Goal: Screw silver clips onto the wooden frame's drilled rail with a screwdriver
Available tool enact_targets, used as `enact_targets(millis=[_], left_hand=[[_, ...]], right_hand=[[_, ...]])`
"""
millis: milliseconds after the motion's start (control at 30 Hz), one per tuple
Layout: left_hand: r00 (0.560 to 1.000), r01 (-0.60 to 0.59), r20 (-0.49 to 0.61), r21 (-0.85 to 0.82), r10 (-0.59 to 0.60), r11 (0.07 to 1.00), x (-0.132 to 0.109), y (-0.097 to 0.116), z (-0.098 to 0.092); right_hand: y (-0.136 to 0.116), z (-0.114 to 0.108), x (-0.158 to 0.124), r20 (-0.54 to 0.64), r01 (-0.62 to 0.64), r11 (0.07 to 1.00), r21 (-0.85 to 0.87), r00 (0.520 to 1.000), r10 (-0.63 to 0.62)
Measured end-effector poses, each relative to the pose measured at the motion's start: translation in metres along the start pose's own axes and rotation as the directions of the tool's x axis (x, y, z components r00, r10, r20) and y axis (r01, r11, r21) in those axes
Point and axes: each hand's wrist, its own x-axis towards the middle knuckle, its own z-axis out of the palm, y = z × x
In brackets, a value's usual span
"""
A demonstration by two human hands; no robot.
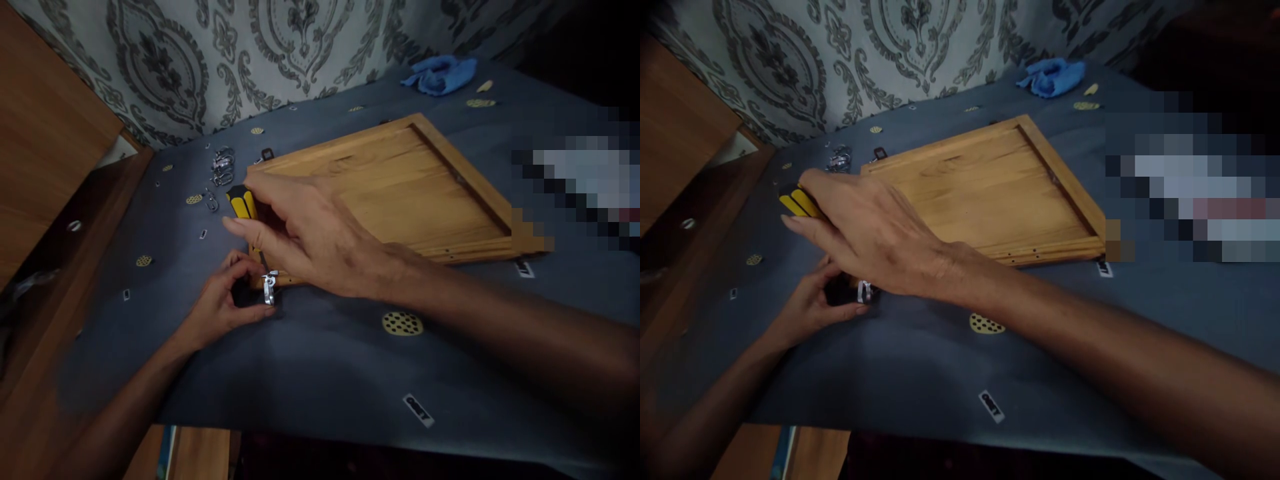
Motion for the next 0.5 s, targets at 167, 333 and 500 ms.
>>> enact_targets(millis=[167,333,500], left_hand=[[1.0,-0.017,-0.002,-0.005,0.017,1.0,0.0,-0.0012,0.0006],[1.0,-0.016,0.001,-0.008,0.016,1.0,0.0006,-0.0005,0.0008],[1.0,-0.013,-0.001,0.018,0.013,1.0,0.0016,0.0008,0.0]], right_hand=[[0.0011,-0.0002,-0.0013,0.036,-0.029,0.999,0.036,0.999,0.028],[0.0023,0.0006,-0.0017,0.063,0.001,0.998,0.07,0.998,-0.006],[-0.0006,0.0001,0.0012,0.106,0.034,0.995,0.095,0.993,-0.044]])
